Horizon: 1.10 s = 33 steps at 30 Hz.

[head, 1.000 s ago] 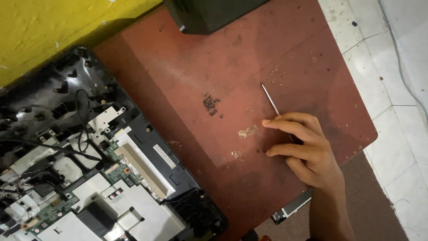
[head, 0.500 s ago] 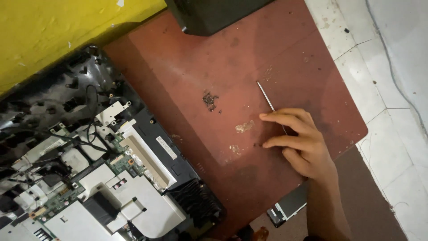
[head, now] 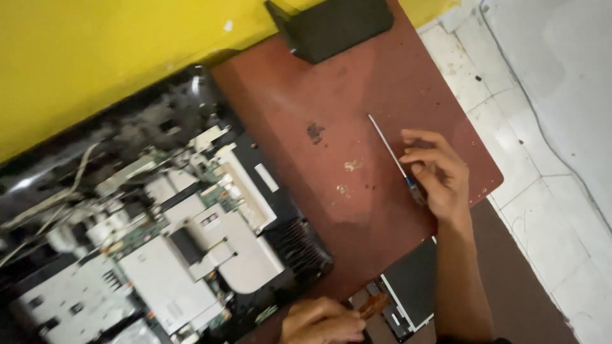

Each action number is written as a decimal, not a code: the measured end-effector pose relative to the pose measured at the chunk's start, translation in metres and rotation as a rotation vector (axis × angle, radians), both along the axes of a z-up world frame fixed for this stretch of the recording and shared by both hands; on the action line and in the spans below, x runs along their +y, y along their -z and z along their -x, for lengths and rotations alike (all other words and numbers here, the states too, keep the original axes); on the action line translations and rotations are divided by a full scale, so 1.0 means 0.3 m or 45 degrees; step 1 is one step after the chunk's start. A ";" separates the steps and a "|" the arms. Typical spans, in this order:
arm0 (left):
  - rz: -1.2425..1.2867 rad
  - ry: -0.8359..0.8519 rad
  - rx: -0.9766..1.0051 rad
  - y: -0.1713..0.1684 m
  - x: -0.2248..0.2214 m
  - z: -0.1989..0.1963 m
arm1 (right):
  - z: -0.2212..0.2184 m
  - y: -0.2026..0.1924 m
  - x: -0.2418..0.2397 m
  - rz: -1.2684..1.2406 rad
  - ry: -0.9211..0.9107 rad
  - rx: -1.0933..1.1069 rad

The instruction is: Removing internal screws and extracting the optical drive from a laptop during disassembly.

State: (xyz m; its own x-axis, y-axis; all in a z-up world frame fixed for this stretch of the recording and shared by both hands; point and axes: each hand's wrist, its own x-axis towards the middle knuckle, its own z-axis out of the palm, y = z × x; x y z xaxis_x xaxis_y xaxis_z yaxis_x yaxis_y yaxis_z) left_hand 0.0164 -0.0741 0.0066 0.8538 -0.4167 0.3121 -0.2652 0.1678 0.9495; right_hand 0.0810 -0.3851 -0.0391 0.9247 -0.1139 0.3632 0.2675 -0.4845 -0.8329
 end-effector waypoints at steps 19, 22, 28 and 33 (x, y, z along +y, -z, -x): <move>0.619 -0.060 0.216 0.070 0.248 0.152 | 0.323 0.136 -0.031 0.551 -0.989 0.587; 0.684 -0.247 0.222 0.057 0.310 0.160 | 0.388 -0.105 0.354 -0.087 -0.545 0.854; 1.131 -0.406 0.350 0.058 0.397 0.179 | 0.305 0.004 0.411 -0.640 0.224 1.643; 1.008 -0.452 0.380 0.026 0.480 0.170 | 0.247 -0.209 0.658 -0.493 -1.168 0.404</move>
